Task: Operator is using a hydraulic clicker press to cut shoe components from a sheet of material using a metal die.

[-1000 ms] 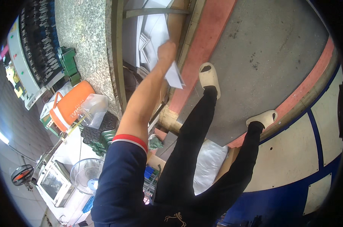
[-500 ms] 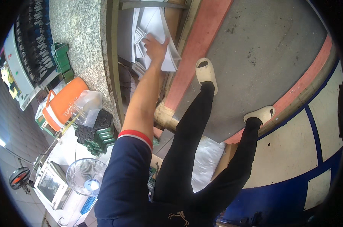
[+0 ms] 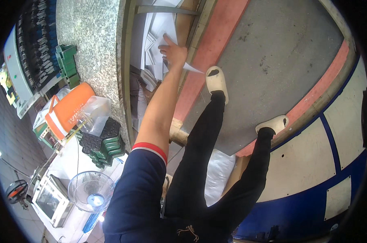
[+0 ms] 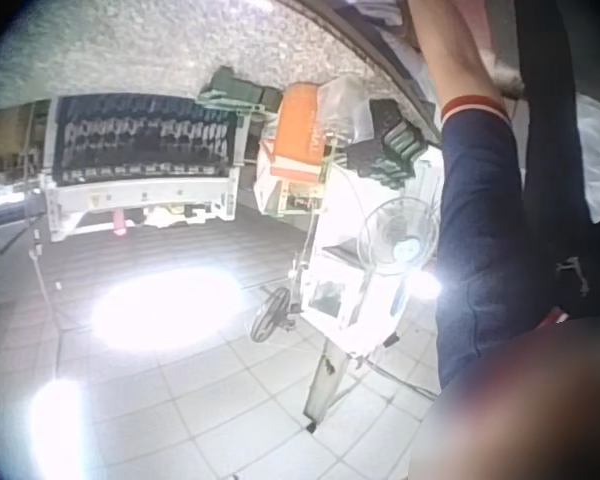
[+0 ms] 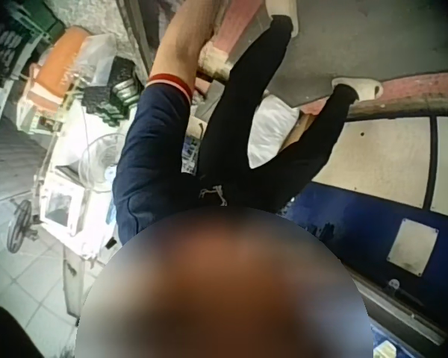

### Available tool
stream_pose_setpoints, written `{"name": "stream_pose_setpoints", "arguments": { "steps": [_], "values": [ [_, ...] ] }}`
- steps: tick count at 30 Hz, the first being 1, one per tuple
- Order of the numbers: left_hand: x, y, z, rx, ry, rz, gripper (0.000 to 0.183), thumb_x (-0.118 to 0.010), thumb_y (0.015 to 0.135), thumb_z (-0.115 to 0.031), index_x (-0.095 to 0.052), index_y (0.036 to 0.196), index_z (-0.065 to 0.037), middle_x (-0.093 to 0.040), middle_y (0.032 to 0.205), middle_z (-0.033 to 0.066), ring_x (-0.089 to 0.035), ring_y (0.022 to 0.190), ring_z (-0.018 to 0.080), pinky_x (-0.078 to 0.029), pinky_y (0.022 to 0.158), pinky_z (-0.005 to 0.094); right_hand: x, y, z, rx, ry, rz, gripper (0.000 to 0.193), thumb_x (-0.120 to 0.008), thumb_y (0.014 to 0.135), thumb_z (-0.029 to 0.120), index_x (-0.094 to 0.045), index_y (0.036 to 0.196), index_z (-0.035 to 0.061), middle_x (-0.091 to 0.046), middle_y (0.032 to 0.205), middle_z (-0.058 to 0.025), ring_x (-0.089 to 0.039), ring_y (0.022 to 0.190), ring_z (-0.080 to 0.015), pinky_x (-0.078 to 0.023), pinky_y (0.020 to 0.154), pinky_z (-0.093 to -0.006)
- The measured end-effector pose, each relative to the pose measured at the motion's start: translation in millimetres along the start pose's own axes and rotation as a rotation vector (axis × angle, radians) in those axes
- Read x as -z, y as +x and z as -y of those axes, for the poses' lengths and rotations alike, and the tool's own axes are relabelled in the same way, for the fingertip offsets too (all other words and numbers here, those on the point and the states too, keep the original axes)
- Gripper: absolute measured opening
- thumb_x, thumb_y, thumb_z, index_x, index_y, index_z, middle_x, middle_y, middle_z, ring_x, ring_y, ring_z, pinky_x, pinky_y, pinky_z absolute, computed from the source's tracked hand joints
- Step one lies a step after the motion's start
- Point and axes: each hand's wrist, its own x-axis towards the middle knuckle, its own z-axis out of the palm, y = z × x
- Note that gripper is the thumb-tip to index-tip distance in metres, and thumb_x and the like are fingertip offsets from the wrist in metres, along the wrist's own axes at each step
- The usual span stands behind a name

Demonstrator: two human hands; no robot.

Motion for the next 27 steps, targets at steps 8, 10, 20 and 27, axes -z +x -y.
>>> {"name": "stream_pose_setpoints", "arguments": {
  "steps": [8, 10, 20, 27],
  "values": [
    [23, -31, -22, 0.176, -0.106, 0.175, 0.093, -0.065, 0.071, -0.027, -0.013, 0.149, -0.022, -0.028, 0.133, 0.0371, -0.030, 0.127, 0.0504, -0.035, 0.099, 0.0597, -2, -8, 33, -0.092, -0.026, -0.017, 0.080, -0.069, 0.083, 0.051, -0.039, 0.125, -0.0101, -0.050, 0.112, -0.0317, -0.053, 0.101, -0.0401, -0.043, 0.090, -0.0511],
    [23, -60, -34, 0.218, -0.224, 0.198, 0.095, -0.067, 0.071, -0.027, -0.013, 0.149, -0.021, -0.031, 0.134, 0.0345, -0.033, 0.127, 0.0475, -0.036, 0.100, 0.0566, 0, -8, 46, -0.080, -0.021, -0.016, 0.077, -0.070, 0.084, 0.048, -0.040, 0.125, -0.0099, -0.050, 0.113, -0.0315, -0.053, 0.102, -0.0400, -0.043, 0.090, -0.0507],
    [100, -297, -38, 0.361, -1.233, 0.815, 0.095, -0.074, 0.077, -0.015, -0.007, 0.143, -0.027, -0.036, 0.133, 0.0125, -0.047, 0.114, 0.0276, -0.044, 0.084, 0.0519, 5, -9, 29, 0.049, -0.105, 0.038, 0.053, -0.064, 0.092, 0.027, -0.047, 0.131, -0.0046, -0.052, 0.121, -0.0252, -0.053, 0.111, -0.0353, -0.043, 0.096, -0.0443],
    [236, -426, -66, -0.015, -1.429, 1.269, 0.080, -0.067, 0.086, -0.010, -0.012, 0.143, -0.028, -0.050, 0.123, 0.0129, -0.057, 0.107, 0.0251, -0.049, 0.094, 0.0564, 71, 29, 63, -0.052, 0.434, -0.063, 0.043, -0.057, 0.096, 0.023, -0.048, 0.130, -0.0017, -0.049, 0.122, -0.0168, -0.046, 0.110, -0.0278, -0.035, 0.098, -0.0392]
  ]
}}
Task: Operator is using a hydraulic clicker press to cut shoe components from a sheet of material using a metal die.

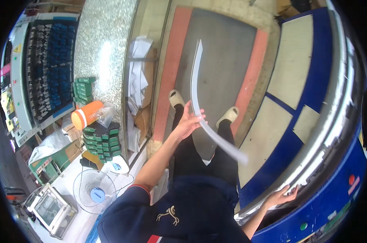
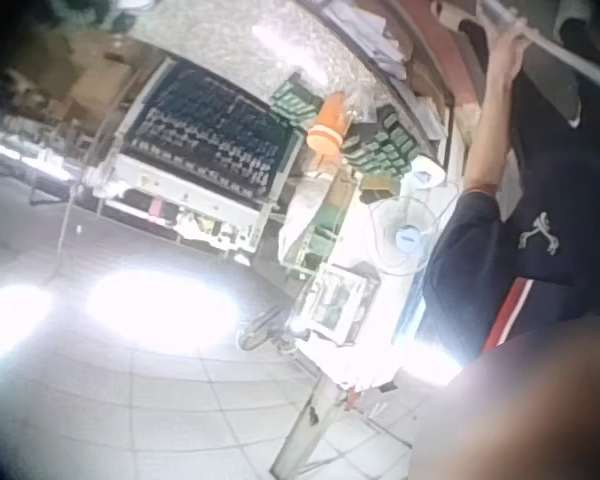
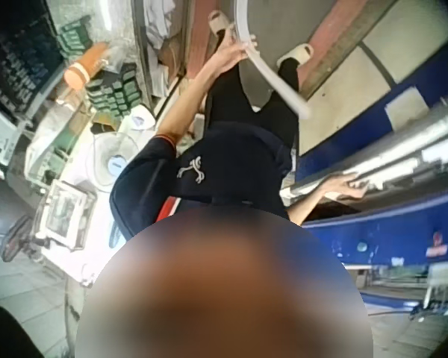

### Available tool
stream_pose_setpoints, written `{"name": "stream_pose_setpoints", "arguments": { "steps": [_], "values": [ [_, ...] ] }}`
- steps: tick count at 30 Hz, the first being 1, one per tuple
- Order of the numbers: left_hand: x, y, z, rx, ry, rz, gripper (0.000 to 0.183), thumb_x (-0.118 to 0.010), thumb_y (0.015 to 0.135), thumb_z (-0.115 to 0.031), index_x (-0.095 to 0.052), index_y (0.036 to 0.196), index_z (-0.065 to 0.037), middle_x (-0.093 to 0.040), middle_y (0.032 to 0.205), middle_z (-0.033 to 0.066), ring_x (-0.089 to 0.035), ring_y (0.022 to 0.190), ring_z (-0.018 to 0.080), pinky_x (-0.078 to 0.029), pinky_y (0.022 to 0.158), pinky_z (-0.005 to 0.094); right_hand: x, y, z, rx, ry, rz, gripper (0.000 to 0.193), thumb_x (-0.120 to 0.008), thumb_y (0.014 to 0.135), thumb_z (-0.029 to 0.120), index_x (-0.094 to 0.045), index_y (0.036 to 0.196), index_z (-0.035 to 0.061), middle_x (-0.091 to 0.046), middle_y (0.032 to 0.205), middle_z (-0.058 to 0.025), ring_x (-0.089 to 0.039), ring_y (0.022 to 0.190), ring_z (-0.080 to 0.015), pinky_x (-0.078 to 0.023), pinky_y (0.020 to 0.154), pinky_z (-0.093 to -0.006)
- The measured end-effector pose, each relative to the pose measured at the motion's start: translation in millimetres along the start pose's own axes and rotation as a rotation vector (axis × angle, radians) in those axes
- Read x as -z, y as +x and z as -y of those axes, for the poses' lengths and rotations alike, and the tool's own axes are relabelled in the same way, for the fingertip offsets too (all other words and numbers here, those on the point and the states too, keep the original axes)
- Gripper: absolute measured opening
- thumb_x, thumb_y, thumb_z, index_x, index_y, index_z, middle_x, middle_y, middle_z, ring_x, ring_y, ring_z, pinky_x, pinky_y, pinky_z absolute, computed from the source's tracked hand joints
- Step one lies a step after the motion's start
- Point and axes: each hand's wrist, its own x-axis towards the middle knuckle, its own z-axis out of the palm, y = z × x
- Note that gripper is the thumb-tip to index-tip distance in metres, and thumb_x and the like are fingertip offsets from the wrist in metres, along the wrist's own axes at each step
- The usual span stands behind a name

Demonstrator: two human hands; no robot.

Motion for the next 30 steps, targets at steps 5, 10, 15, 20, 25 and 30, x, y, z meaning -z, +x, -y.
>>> {"name": "stream_pose_setpoints", "arguments": {
  "steps": [5, 10, 15, 20, 25, 30],
  "values": [
    [-135, -54, -38, 0.060, 0.084, 0.441, 0.093, -0.072, 0.082, -0.010, -0.007, 0.146, -0.025, -0.048, 0.128, 0.0168, -0.056, 0.112, 0.0288, -0.047, 0.098, 0.0572, 59, 79, 105, -0.147, 0.738, 0.621, 0.020, -0.054, 0.094, 0.010, -0.061, 0.110, 0.0002, -0.060, 0.104, -0.0081, -0.057, 0.094, -0.0154, -0.045, 0.086, -0.0284],
    [-253, -105, -51, -0.164, 0.388, 0.569, 0.103, -0.083, 0.073, -0.017, -0.008, 0.143, -0.022, -0.048, 0.128, 0.0167, -0.055, 0.113, 0.0264, -0.049, 0.095, 0.0484, 65, 111, 193, 0.112, 1.135, 1.099, 0.020, -0.062, 0.093, 0.013, -0.059, 0.109, 0.0018, -0.058, 0.087, 0.0001, -0.056, 0.078, -0.0057, -0.046, 0.067, -0.0218],
    [-317, -147, -81, -0.251, 0.515, 0.716, 0.060, -0.089, 0.065, -0.023, -0.052, 0.109, -0.006, -0.048, 0.131, 0.0085, -0.049, 0.120, 0.0188, -0.051, 0.094, 0.0359, 74, 139, 194, 0.220, 1.329, 1.175, 0.014, -0.061, 0.094, 0.016, -0.055, 0.096, 0.0039, -0.057, 0.080, 0.0021, -0.055, 0.071, -0.0042, -0.042, 0.058, -0.0197],
    [-341, -164, -100, -0.259, 0.613, 0.809, 0.060, -0.089, 0.066, -0.022, -0.053, 0.112, -0.005, -0.052, 0.127, 0.0080, -0.050, 0.118, 0.0179, -0.050, 0.093, 0.0317, 83, 151, 201, 0.182, 1.451, 1.243, 0.017, -0.063, 0.093, 0.017, -0.052, 0.088, 0.0048, -0.056, 0.074, 0.0021, -0.054, 0.062, -0.0043, -0.043, 0.054, -0.0200],
    [-338, -148, -104, -0.304, 0.603, 0.894, 0.060, -0.086, 0.070, -0.023, -0.054, 0.115, -0.001, -0.058, 0.117, 0.0084, -0.055, 0.112, 0.0178, -0.051, 0.091, 0.0321, 81, 156, 212, 0.190, 1.458, 1.199, 0.017, -0.065, 0.092, 0.015, -0.053, 0.085, 0.0040, -0.056, 0.071, 0.0022, -0.053, 0.059, -0.0039, -0.043, 0.053, -0.0194],
    [-335, -150, -104, -0.108, 0.446, 0.903, 0.057, -0.082, 0.076, -0.023, -0.052, 0.118, 0.001, -0.061, 0.109, 0.0105, -0.063, 0.097, 0.0193, -0.051, 0.089, 0.0347, 62, 159, 212, 0.254, 1.371, 1.261, 0.021, -0.062, 0.094, 0.023, -0.052, 0.085, 0.0067, -0.057, 0.072, 0.0004, -0.054, 0.058, -0.0061, -0.042, 0.049, -0.0199]
  ]
}}
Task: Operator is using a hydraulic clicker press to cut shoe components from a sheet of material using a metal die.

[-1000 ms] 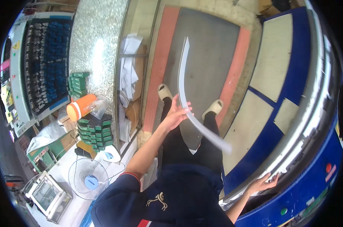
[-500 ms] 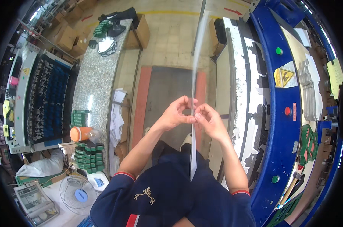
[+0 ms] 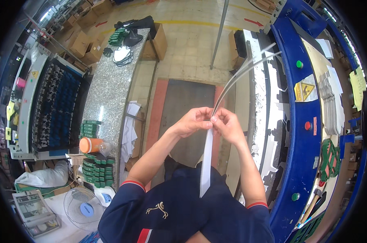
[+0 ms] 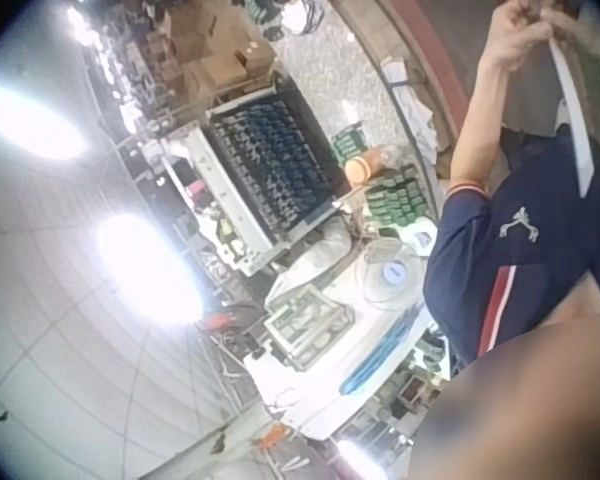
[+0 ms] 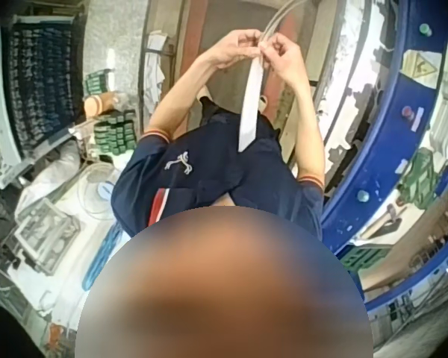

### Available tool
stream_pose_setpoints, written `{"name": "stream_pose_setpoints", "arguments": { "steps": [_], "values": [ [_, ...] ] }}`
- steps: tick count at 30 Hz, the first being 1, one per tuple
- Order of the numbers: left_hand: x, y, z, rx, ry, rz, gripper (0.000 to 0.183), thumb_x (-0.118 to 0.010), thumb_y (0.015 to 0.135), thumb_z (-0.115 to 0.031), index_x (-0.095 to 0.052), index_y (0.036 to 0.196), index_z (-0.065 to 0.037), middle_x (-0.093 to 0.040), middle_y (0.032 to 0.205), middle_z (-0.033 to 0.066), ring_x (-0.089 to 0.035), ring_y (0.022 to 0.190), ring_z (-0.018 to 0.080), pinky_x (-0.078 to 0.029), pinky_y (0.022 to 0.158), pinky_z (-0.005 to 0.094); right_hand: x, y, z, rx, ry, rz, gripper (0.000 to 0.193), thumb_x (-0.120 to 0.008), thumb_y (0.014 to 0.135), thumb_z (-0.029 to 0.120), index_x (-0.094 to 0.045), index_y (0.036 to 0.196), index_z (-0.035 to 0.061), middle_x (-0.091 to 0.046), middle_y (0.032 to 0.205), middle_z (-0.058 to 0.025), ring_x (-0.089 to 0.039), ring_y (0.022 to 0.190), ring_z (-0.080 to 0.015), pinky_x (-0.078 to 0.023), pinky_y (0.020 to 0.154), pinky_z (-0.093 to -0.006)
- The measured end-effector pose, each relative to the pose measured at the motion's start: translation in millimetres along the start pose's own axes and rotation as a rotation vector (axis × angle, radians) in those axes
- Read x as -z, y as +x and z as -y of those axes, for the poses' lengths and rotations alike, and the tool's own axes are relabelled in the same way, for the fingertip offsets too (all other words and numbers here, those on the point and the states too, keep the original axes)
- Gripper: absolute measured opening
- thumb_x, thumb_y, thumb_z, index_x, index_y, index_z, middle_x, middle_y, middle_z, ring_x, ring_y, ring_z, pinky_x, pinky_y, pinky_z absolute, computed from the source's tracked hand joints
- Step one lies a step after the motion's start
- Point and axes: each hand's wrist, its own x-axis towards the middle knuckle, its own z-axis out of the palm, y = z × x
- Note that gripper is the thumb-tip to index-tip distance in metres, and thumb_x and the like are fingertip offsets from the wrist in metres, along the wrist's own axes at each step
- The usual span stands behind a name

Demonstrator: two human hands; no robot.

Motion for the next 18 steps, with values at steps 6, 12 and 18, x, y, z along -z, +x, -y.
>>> {"name": "stream_pose_setpoints", "arguments": {
  "steps": [6, 12, 18],
  "values": [
    [8, -2, 12, -0.014, -0.026, -0.021, 0.058, -0.079, 0.078, -0.024, -0.050, 0.120, 0.002, -0.061, 0.108, 0.0118, -0.066, 0.093, 0.0220, -0.051, 0.090, 0.0355, 2, 2, 0, 0.007, -0.035, 0.020, 0.022, -0.061, 0.094, 0.023, -0.051, 0.083, 0.0064, -0.055, 0.064, 0.0005, -0.053, 0.052, -0.0065, -0.040, 0.046, -0.0196],
    [2, 0, 16, 0.009, 0.017, -0.091, 0.057, -0.078, 0.078, -0.024, -0.050, 0.120, 0.003, -0.062, 0.107, 0.0122, -0.066, 0.091, 0.0222, -0.052, 0.088, 0.0350, 6, 0, -2, -0.034, 0.012, 0.007, 0.022, -0.063, 0.093, 0.019, -0.052, 0.080, 0.0043, -0.057, 0.064, -0.0003, -0.054, 0.051, -0.0057, -0.040, 0.045, -0.0200],
    [-2, 4, 13, -0.002, 0.045, -0.098, 0.057, -0.079, 0.077, -0.022, -0.051, 0.119, 0.005, -0.063, 0.105, 0.0130, -0.067, 0.090, 0.0227, -0.053, 0.087, 0.0354, 15, 0, -2, -0.033, 0.015, 0.051, 0.023, -0.064, 0.093, 0.022, -0.052, 0.081, 0.0061, -0.058, 0.064, -0.0004, -0.055, 0.051, -0.0059, -0.039, 0.044, -0.0193]
  ]
}}
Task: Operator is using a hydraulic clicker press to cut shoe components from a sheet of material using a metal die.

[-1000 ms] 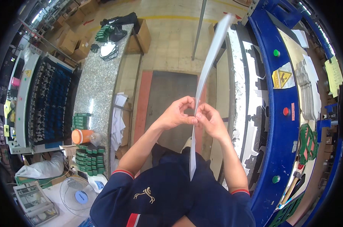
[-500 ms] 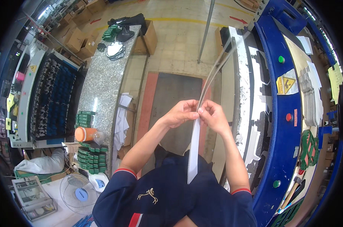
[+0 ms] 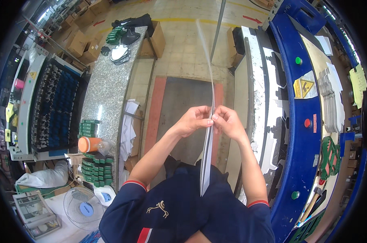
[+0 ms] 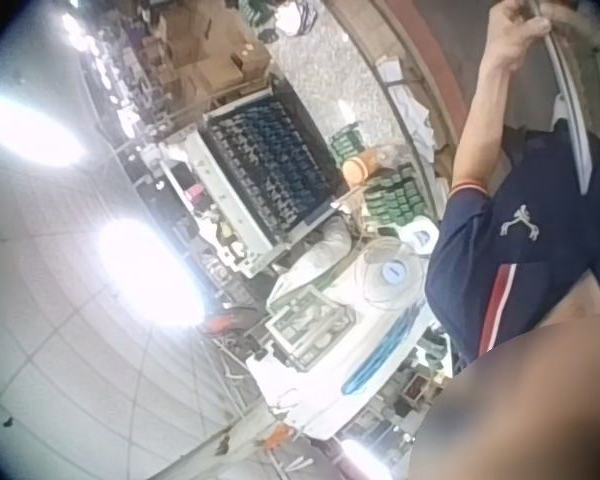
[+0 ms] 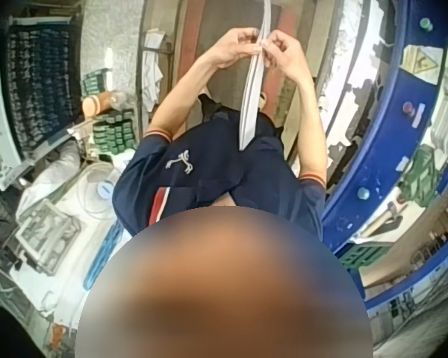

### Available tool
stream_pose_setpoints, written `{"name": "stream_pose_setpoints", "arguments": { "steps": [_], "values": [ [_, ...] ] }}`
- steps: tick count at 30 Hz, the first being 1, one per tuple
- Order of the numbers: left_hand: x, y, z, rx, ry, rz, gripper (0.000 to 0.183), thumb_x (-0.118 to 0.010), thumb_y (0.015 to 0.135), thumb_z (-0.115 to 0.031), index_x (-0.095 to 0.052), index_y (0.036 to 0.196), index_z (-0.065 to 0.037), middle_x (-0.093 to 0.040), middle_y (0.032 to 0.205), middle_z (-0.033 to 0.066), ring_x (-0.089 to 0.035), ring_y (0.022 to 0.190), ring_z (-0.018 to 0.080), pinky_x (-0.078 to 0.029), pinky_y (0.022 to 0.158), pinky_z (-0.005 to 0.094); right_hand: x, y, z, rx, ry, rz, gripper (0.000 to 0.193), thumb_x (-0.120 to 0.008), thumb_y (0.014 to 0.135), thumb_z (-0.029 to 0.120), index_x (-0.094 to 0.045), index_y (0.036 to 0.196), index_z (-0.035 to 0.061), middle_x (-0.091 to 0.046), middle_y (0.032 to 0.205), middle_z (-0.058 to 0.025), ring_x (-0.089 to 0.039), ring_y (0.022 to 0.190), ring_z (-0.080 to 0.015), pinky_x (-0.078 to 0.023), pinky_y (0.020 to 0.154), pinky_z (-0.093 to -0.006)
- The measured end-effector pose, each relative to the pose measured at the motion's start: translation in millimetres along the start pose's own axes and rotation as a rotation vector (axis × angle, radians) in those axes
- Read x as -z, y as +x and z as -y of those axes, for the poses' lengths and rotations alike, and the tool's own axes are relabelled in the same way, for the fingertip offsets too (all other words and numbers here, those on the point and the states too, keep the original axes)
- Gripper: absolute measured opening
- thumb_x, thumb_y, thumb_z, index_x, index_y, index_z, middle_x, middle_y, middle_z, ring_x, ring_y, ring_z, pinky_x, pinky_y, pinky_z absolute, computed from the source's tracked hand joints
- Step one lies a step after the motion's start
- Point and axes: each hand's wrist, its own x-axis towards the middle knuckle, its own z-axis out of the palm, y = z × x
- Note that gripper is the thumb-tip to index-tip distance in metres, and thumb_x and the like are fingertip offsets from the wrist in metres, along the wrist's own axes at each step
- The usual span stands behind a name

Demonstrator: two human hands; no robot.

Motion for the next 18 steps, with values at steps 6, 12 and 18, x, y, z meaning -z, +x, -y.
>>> {"name": "stream_pose_setpoints", "arguments": {
  "steps": [6, 12, 18],
  "values": [
    [0.6, 2.4, -3.0, -0.018, -0.003, 0.042, 0.052, -0.078, 0.079, -0.022, -0.054, 0.115, 0.006, -0.065, 0.102, 0.0147, -0.068, 0.089, 0.0243, -0.054, 0.087, 0.0353, 3.4, 0.6, 3.4, 0.024, -0.032, 0.016, 0.021, -0.061, 0.094, 0.021, -0.050, 0.082, 0.0065, -0.056, 0.063, -0.0006, -0.057, 0.052, -0.0095, -0.042, 0.046, -0.0216],
    [-3.8, 3.3, -6.3, -0.027, 0.012, 0.034, 0.050, -0.077, 0.079, -0.022, -0.054, 0.115, 0.005, -0.064, 0.102, 0.0139, -0.067, 0.090, 0.0234, -0.053, 0.087, 0.0354, 5.3, -0.4, 1.5, 0.030, 0.020, 0.007, 0.023, -0.064, 0.093, 0.022, -0.052, 0.080, 0.0061, -0.058, 0.064, -0.0006, -0.056, 0.052, -0.0058, -0.040, 0.044, -0.0187],
    [-3.5, 2.5, -3.6, 0.038, 0.075, -0.066, 0.045, -0.076, 0.080, -0.017, -0.054, 0.115, 0.002, -0.063, 0.104, 0.0096, -0.063, 0.094, 0.0160, -0.052, 0.085, 0.0303, 3.3, -4.2, 8.6, 0.033, -0.173, -0.092, 0.021, -0.063, 0.093, 0.021, -0.056, 0.085, 0.0037, -0.060, 0.065, -0.0012, -0.058, 0.057, -0.0066, -0.045, 0.049, -0.0208]
  ]
}}
